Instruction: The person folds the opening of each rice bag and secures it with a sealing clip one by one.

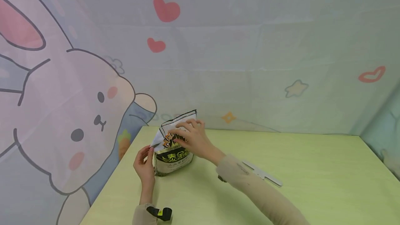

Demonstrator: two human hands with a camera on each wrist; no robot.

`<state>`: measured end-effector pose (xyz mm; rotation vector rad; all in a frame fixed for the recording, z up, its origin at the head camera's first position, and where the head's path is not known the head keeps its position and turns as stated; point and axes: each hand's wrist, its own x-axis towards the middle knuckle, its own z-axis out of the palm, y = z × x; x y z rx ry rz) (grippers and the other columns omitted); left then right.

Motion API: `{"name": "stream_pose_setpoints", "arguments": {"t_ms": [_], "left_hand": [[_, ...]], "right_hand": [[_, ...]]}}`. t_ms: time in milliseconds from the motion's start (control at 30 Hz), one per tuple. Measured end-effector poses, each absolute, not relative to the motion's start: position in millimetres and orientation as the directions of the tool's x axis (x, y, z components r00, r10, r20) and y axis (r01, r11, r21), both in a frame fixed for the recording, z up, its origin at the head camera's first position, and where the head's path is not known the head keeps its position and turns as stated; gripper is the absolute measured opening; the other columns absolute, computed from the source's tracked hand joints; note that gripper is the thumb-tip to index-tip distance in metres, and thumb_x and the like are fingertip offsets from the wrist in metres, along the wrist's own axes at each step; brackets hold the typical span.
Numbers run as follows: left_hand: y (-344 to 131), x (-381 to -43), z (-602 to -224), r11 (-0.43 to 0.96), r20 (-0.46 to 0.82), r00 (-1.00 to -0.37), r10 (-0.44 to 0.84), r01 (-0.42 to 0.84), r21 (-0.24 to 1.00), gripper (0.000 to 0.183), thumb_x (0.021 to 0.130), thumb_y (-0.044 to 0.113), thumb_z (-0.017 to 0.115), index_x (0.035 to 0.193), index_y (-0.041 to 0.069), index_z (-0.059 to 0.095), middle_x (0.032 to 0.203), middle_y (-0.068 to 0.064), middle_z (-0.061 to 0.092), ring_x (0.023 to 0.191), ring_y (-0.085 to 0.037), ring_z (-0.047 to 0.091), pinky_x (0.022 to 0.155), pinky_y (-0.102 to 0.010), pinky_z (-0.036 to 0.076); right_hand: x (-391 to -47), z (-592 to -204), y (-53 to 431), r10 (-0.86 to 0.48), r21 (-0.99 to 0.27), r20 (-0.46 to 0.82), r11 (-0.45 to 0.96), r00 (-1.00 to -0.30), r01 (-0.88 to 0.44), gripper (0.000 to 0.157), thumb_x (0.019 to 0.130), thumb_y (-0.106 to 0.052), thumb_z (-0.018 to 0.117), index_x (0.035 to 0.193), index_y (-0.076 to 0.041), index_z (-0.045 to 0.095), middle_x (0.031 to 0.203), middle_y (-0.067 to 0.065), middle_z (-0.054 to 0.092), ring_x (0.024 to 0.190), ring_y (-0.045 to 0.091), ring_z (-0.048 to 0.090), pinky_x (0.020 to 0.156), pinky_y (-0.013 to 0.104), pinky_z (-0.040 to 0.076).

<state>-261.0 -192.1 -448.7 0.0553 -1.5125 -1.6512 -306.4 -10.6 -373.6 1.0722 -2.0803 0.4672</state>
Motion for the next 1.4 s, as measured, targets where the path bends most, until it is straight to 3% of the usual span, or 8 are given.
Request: {"name": "stream_pose_setpoints", "arguments": {"t_ms": [367,633,967,1400], "left_hand": [[-192.6,-263.0,-449.6,0.109,0.501,-0.619,-0.605,0.559,0.822,0.023,0.081,0.002,0.062,0.095,-0.016,0.058,0.079,0.015,0.063,0.072,0.0,0.057,0.066,-0.015,0.043],[-193.3,-263.5,-450.3,0.069,0.506,-0.616,-0.604,0.592,0.803,0.022,0.08,-0.001,0.061,0.094,-0.018,0.057,0.078,0.012,0.064,0.071,-0.001,0.057,0.063,-0.011,0.045],[-193.0,-263.3,-451.7,0.052,0.486,-0.627,-0.609,0.58,0.813,0.023,0.081,0.0,0.061,0.095,-0.018,0.057,0.077,0.012,0.064,0.071,-0.001,0.057,0.062,-0.01,0.046],[-191.9,-261.1,-447.7,0.069,0.489,-0.623,-0.611,0.574,0.816,0.023,0.08,-0.001,0.062,0.094,-0.019,0.057,0.076,0.013,0.064,0.069,0.0,0.057,0.061,-0.01,0.045]], "right_hand": [[-301.9,-383.4,3.5,-0.527,-0.041,0.741,0.585,-0.417,-0.81,0.031,0.081,-0.031,0.064,0.112,-0.03,0.06,0.107,-0.006,0.059,0.105,0.017,0.044,0.091,0.048,0.026],[-300.6,-390.7,11.9,-0.502,-0.038,0.771,0.578,-0.391,-0.815,0.031,0.078,-0.03,0.067,0.109,-0.028,0.062,0.104,-0.005,0.06,0.102,0.019,0.047,0.09,0.047,0.026],[-294.6,-398.0,19.5,-0.491,-0.072,0.77,0.568,-0.408,-0.82,0.026,0.078,-0.029,0.067,0.103,-0.026,0.064,0.102,-0.004,0.06,0.103,0.018,0.045,0.089,0.046,0.025],[-288.4,-407.0,36.2,-0.487,-0.153,0.738,0.555,-0.468,-0.818,0.022,0.077,-0.026,0.069,0.099,-0.025,0.066,0.1,-0.006,0.059,0.102,0.017,0.045,0.09,0.048,0.025]]}}
